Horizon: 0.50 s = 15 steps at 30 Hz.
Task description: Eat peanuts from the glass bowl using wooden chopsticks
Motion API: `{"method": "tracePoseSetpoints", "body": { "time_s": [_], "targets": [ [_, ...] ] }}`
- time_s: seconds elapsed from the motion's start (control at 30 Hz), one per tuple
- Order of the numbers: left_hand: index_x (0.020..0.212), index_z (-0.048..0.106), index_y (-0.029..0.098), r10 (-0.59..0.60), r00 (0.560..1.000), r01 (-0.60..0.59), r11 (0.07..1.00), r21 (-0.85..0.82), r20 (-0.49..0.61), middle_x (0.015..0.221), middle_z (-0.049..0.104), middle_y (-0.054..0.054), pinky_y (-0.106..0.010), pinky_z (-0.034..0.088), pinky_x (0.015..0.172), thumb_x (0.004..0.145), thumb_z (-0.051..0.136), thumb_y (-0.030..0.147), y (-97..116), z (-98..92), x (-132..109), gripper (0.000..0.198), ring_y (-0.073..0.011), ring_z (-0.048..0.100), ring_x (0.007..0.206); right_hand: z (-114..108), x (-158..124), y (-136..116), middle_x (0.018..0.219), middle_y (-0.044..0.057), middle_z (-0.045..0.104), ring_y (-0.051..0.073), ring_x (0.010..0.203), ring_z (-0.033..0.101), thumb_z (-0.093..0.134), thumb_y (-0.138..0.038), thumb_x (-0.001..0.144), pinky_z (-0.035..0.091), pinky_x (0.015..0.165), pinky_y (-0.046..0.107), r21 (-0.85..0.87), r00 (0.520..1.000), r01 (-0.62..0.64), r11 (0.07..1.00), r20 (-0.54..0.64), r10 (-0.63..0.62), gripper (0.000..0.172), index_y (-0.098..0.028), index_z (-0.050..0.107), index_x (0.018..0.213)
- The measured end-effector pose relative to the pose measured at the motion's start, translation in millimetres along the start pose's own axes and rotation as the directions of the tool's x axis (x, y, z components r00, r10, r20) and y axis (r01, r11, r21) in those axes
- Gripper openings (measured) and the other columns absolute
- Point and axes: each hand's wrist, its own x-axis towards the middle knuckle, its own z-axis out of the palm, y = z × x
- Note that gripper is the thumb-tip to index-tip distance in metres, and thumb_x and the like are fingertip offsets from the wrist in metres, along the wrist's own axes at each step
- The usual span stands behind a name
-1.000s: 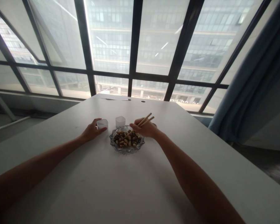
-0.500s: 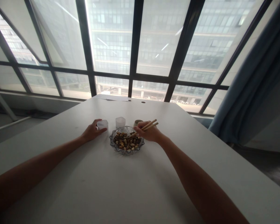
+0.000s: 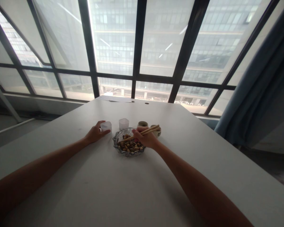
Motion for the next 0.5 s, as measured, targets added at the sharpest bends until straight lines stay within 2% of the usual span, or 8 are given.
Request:
{"method": "tracePoseSetpoints", "body": {
  "time_s": [0.07,0.1,0.23,0.3,0.4,0.5],
  "targets": [
    [0.137,0.046,0.019,-0.001,1.000,0.001,1.000,0.014,0.003,0.094,0.069,-0.009,-0.038,0.054,0.078,0.075,0.065,0.066,0,0.2,0,0.080,-0.0257,0.068,0.083,-10,1,-4,0.053,0.004,0.063,0.017,0.048,0.060,0.061,-0.065,0.082,0.045,0.043,0.027,0.024,0.998,-0.051,0.998,0.036,0.050,0.049,-0.020,0.060,0.062],
    [0.138,0.046,0.018,-0.003,1.000,0.003,1.000,0.019,0.005,0.095,0.069,-0.010,-0.039,0.054,0.079,0.075,0.065,0.066,0,0.5,0,0.081,-0.0261,0.068,0.084,-14,2,-5,0.051,0.003,0.061,0.016,0.046,0.059,0.061,-0.066,0.082,0.045,0.043,0.026,0.033,0.998,-0.068,0.997,0.015,0.067,0.051,-0.020,0.061,0.062],
    [0.137,0.046,0.019,-0.011,1.000,0.011,0.999,0.034,-0.004,0.101,0.071,-0.011,-0.041,0.053,0.085,0.075,0.066,0.065,0,1.3,1,0.079,-0.0286,0.069,0.092,-17,5,-1,0.055,0.004,0.063,0.013,0.046,0.056,0.053,-0.070,0.086,0.045,0.044,0.024,0.015,0.986,-0.018,1.000,-0.168,0.020,0.054,-0.020,0.060,0.067],
    [0.134,0.048,0.021,0.003,1.000,-0.002,0.998,0.058,-0.026,0.106,0.071,-0.012,-0.044,0.050,0.092,0.076,0.067,0.063,1,1.2,1,0.075,-0.0305,0.068,0.100,-12,5,3,0.061,0.004,0.067,0.014,0.050,0.058,0.054,-0.069,0.086,0.046,0.046,0.024,-0.037,0.988,0.029,0.999,-0.149,-0.034,0.052,-0.020,0.060,0.069],
    [0.132,0.049,0.020,0.031,0.999,-0.027,0.995,0.098,-0.043,0.116,0.070,-0.014,-0.049,0.040,0.105,0.077,0.067,0.060,3,1.3,0,0.070,-0.0327,0.064,0.112,-7,3,6,0.062,0.005,0.068,0.016,0.054,0.062,0.055,-0.065,0.088,0.047,0.048,0.025,-0.130,0.995,0.076,0.989,-0.053,-0.083,0.050,-0.020,0.061,0.066],
    [0.132,0.047,0.018,0.035,0.999,-0.031,0.993,0.118,-0.035,0.121,0.067,-0.017,-0.051,0.035,0.107,0.079,0.065,0.059,3,2.4,1,0.069,-0.0343,0.062,0.117,-12,3,6,0.055,0.004,0.064,0.016,0.050,0.061,0.052,-0.065,0.089,0.046,0.046,0.026,-0.132,0.996,0.064,0.989,-0.058,-0.072,0.053,-0.019,0.062,0.066]
  ]
}}
